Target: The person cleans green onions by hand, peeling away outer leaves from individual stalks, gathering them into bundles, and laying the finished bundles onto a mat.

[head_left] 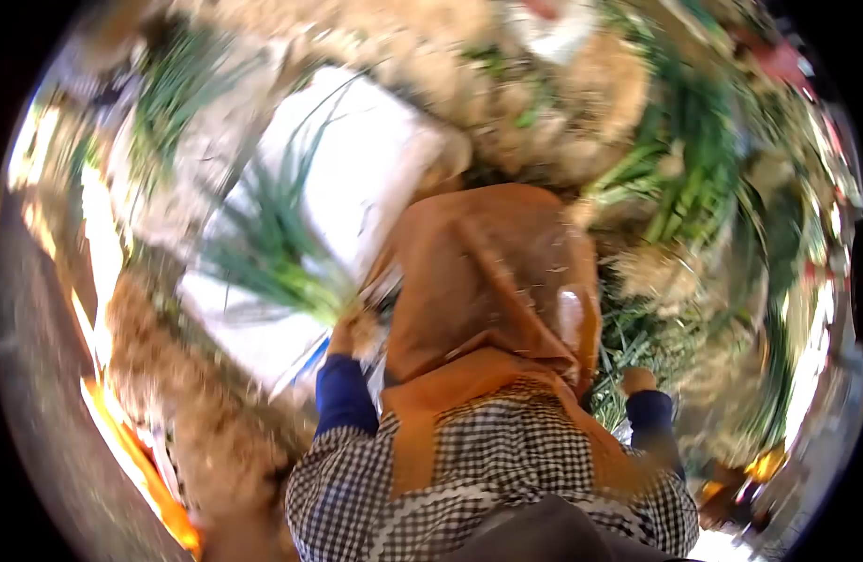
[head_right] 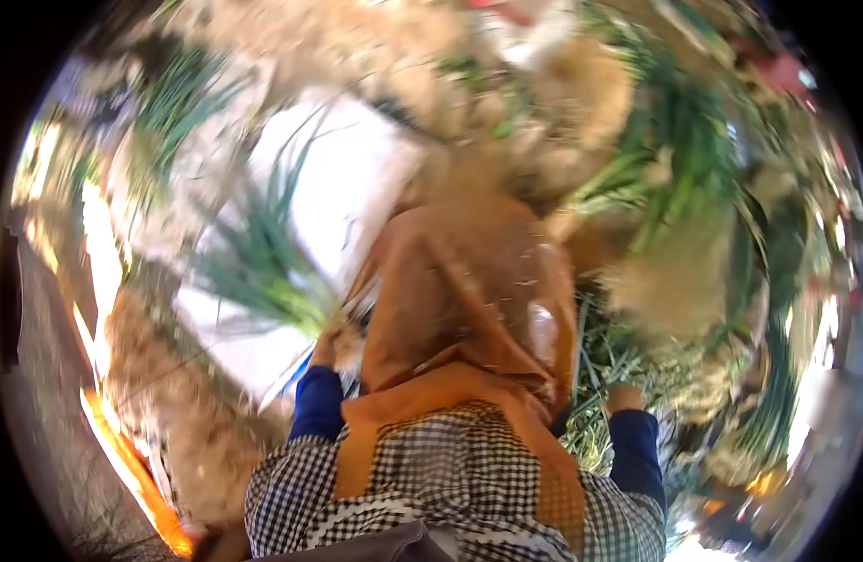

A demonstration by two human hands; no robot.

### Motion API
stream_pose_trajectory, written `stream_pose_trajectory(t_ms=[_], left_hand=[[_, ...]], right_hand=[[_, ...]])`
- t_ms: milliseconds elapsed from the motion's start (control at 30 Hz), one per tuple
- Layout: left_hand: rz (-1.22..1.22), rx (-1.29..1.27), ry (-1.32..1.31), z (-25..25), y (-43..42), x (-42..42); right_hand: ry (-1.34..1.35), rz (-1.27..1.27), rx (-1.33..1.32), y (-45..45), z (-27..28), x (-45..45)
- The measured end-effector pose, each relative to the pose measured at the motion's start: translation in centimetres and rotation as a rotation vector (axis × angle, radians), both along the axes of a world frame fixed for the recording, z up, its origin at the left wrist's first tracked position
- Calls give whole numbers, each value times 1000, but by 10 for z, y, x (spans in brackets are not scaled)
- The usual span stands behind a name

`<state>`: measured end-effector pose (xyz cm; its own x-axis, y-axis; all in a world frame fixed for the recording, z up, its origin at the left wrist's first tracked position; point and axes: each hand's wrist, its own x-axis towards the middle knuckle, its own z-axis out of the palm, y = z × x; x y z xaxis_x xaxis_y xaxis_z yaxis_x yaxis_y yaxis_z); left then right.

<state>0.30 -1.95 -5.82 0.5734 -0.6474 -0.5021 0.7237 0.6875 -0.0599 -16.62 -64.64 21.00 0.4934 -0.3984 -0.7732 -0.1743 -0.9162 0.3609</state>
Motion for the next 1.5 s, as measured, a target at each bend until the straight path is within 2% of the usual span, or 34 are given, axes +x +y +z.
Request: stream_pose_trajectory(t_ms=[33,67,100,167,233,300,333,367,433,467,500,533,567,600,633,667,700,733,767,833,900,933,967,1033,1067,1100,1167,1233,1267,1300,1333,1367,1433,1500], left_hand=[[-25,502,114,5,3,6],[21,569,121,9,-9,8],[72,643,129,12,-11,5],[156,803,30,-37,31,-10],[212,1357,11,13,19,7],[335,1712,-148,65,-1,44],[437,1746,-303,106,-23,67],[558,1619,-487,157,-58,91],[514,1673,-1100,228,-118,128],[522,1461,-1061,273,-164,142],[445,1361,-1243,317,-211,145],[174,1337,-1150,319,-239,152],[-101,1375,-1391,416,-286,140],[1,926,-1272,347,-322,152],[-145,781,-1269,307,-356,157],[-446,628,-990,306,-380,142],[-653,442,-569,302,-410,132],[-773,384,-424,283,-433,117],[-765,278,-640,247,-452,107],[-729,138,-363,244,-465,84],[-773,66,-438,240,-461,83],[-729,163,-467,225,-461,81],[-663,110,-624,203,-460,81],[-570,234,-516,221,-461,71],[-568,240,-521,219,-461,71],[-477,237,-502,217,-461,71],[-382,229,-480,210,-460,73],[-363,140,-402,201,-454,75],[-372,200,-497,195,-452,77],[-305,265,-345,209,-457,75],[-325,290,-382,210,-454,76],[-346,312,-420,211,-453,77],[-364,271,-506,207,-452,69],[-361,222,-609,206,-458,71]], right_hand=[[-127,-154,93,29,0,43],[-437,483,327,-12,-57,31],[-779,409,467,-4,-53,64],[-966,-546,623,75,51,165],[-1114,-848,855,81,51,225],[-1234,-953,951,59,-6,278],[-1097,-1006,1108,27,-65,310],[-1269,-1056,729,34,-72,329],[-1474,-1259,1110,22,-115,344],[-1557,-1353,1310,16,-135,351],[-1498,-1328,1372,19,-97,329],[-1436,-1301,1431,25,-53,306],[-1374,-1273,1487,32,-5,283],[-1350,-1277,1507,27,8,263],[-1327,-1281,1526,22,21,243],[-1350,-1344,1829,17,2,232],[-1202,-1651,1853,19,0,223],[-1202,-1535,1781,22,3,217],[-1191,-1424,1706,30,12,210],[-1260,-1183,1569,49,23,201],[-1139,-1228,1550,33,34,195],[-1185,-1179,961,24,35,203],[-1138,-1160,1131,5,14,214],[-1580,-784,459,-2,-57,248],[-1327,-701,449,10,-12,242],[-1385,-573,376,24,-4,233],[-1231,-794,557,50,5,206],[-1197,-705,896,86,24,148],[-942,-693,1065,86,47,116],[-689,-730,1189,85,61,87],[-500,-602,1117,80,56,65],[-462,-274,1069,66,-3,30],[-97,47,409,49,-19,22],[-538,-224,441,35,-4,82]])
